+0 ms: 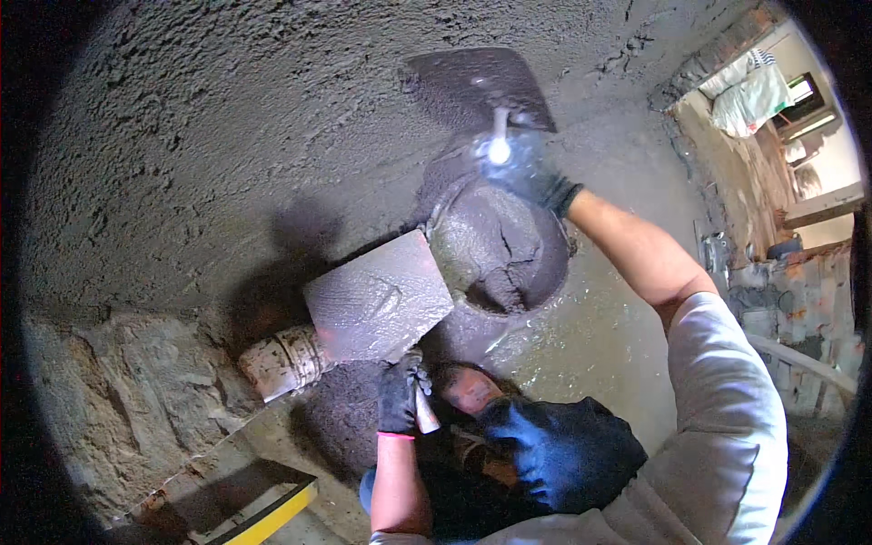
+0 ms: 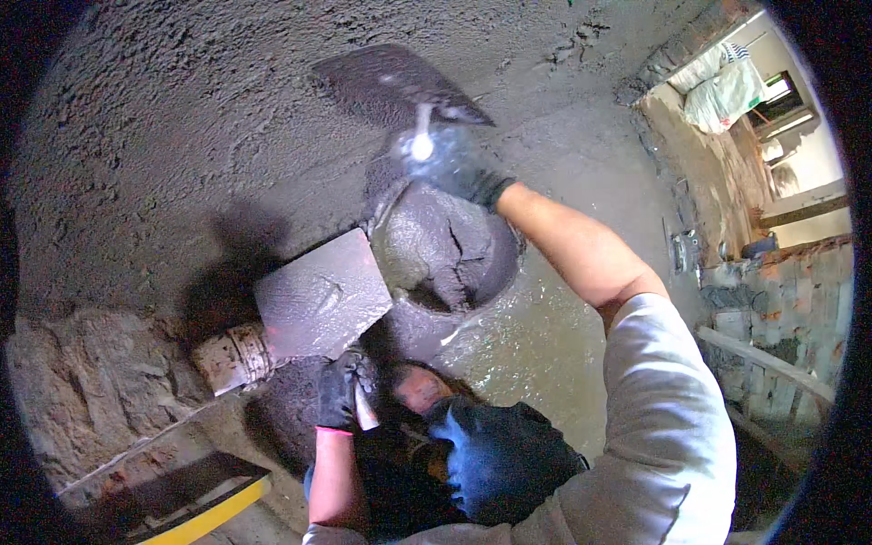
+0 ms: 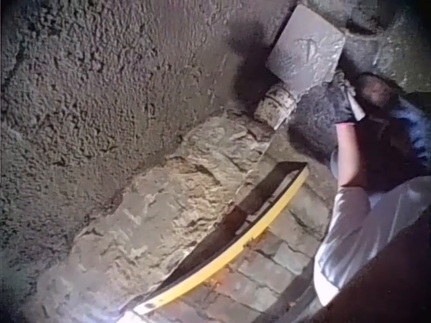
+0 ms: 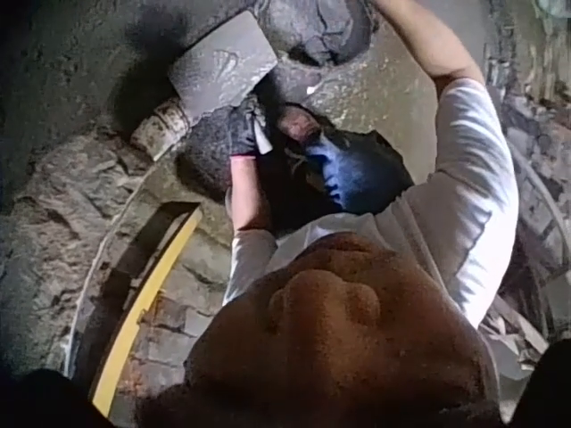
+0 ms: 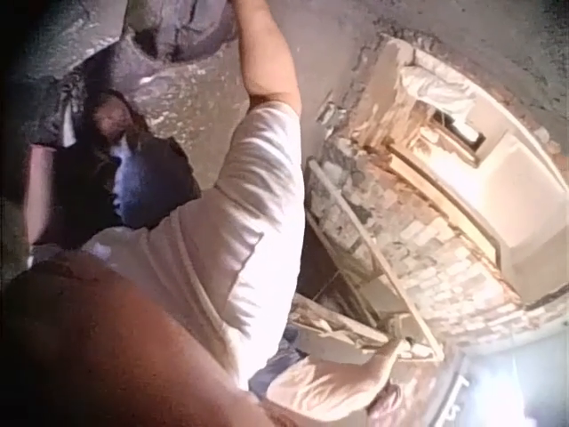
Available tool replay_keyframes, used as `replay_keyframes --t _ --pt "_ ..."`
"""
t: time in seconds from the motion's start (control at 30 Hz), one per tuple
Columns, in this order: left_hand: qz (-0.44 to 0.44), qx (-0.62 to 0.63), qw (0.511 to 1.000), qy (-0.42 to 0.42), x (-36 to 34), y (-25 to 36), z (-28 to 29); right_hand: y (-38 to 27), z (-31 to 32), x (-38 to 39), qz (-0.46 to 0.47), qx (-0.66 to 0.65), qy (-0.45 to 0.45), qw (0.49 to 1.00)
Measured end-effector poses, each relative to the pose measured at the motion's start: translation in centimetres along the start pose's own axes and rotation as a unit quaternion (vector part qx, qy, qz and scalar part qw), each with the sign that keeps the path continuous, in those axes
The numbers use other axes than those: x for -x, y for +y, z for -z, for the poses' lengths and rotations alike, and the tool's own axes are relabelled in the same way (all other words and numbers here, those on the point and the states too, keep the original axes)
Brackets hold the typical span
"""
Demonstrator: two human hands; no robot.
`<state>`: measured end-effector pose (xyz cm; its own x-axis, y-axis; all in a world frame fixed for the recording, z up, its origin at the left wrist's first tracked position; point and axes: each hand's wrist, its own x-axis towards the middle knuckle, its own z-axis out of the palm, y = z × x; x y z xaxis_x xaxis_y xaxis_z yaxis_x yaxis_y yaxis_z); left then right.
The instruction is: Applying and smoothing plaster or cement mixture onto a wall surface using a hawk and trowel.
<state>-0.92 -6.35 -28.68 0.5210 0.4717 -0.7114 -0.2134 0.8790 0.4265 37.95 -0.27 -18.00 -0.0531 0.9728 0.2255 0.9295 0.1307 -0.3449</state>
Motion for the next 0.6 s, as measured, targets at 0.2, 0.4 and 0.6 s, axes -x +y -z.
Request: replay_keyframes --t 0.2,0.4,0.6 --pt "0.055 0.043 0.997 -0.020 -1.4 -1.1 1.2 6.8 4.7 1.7 -0.082 -0.132 0.100 0.983" --pt "0.046 0.068 0.997 0.004 -1.6 -0.9 0.2 7.4 7.3 3.9 -0.054 0.292 0.165 0.940" --pt "-0.009 0.039 0.999 -0.005 -0.4 -0.5 0.4 3.2 -1.5 4.2 -0.060 0.170 0.062 0.982"
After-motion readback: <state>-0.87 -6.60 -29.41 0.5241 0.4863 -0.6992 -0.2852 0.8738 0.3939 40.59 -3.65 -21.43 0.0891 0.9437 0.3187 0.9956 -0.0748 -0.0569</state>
